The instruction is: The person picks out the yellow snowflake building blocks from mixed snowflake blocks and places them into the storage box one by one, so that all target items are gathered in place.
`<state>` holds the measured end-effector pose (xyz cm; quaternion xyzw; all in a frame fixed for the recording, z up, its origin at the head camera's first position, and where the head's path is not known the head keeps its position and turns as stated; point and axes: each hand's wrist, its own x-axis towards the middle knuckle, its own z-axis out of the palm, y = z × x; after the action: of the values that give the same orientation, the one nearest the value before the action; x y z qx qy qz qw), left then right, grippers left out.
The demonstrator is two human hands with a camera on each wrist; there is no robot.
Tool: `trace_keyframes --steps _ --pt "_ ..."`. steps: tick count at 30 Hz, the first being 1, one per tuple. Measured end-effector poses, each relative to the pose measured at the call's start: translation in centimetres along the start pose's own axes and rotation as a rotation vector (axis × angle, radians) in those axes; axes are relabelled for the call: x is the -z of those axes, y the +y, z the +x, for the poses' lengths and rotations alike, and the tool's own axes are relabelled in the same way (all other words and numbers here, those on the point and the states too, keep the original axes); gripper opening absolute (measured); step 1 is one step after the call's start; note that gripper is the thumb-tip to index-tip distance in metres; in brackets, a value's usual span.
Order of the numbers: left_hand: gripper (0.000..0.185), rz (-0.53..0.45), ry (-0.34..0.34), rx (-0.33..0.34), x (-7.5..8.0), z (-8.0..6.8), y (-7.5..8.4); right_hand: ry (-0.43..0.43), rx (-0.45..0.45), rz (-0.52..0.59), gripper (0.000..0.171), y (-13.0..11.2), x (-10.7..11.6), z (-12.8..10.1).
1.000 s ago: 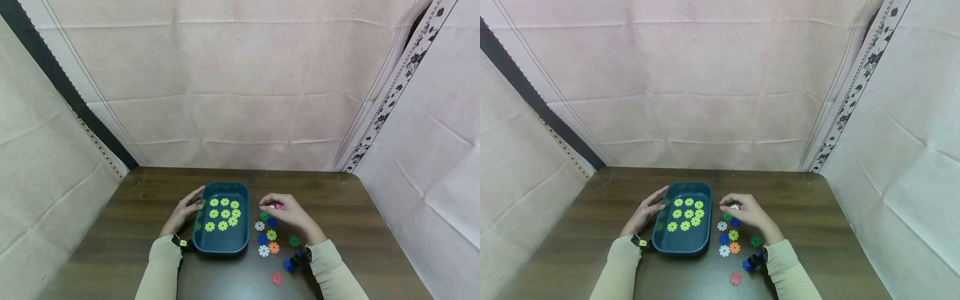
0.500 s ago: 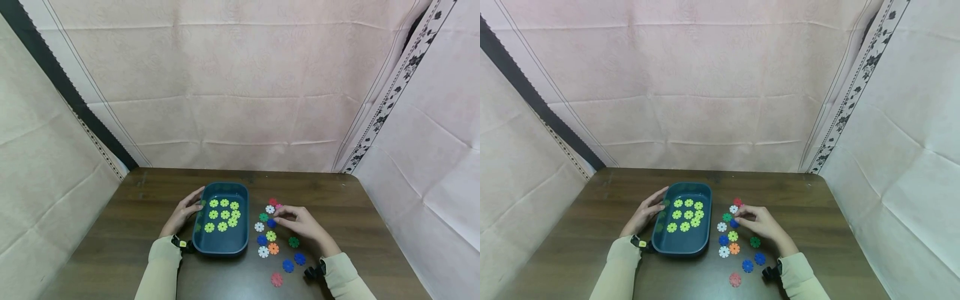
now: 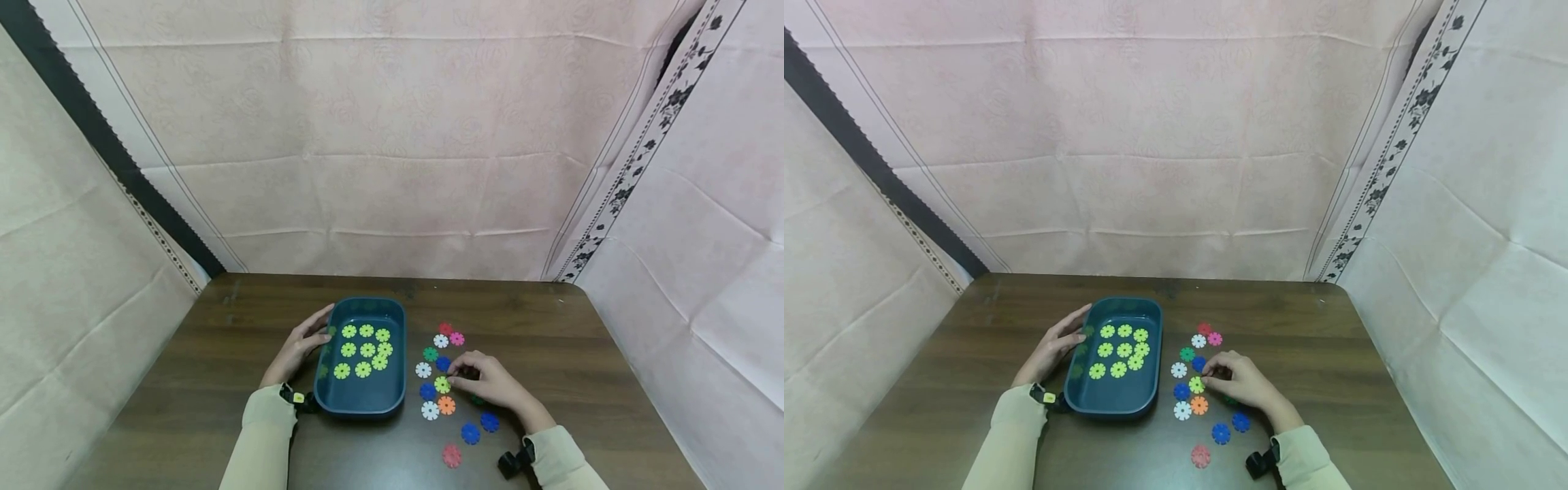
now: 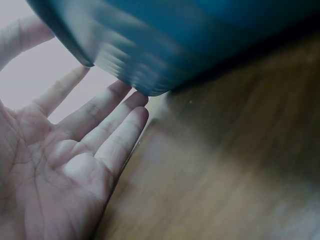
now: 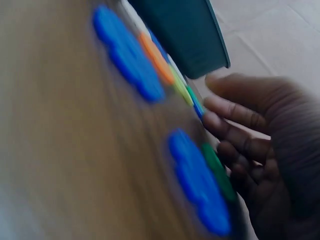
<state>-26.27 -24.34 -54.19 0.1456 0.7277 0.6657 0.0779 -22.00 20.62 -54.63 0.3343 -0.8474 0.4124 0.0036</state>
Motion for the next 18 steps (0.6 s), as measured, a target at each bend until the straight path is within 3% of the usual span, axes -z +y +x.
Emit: trace_keyframes --steps 8,18 --pt "0.06 0.008 0.003 -0.01 0.0 0.2 0.2 0.051 0.029 -0.147 0.022 -0.3 -1.5 0.5" --pt "0.06 0.018 -0.017 -0.022 0.1 0.0 -0.1 0.029 -0.031 -0.133 0.025 -0.3 -1.6 0.4"
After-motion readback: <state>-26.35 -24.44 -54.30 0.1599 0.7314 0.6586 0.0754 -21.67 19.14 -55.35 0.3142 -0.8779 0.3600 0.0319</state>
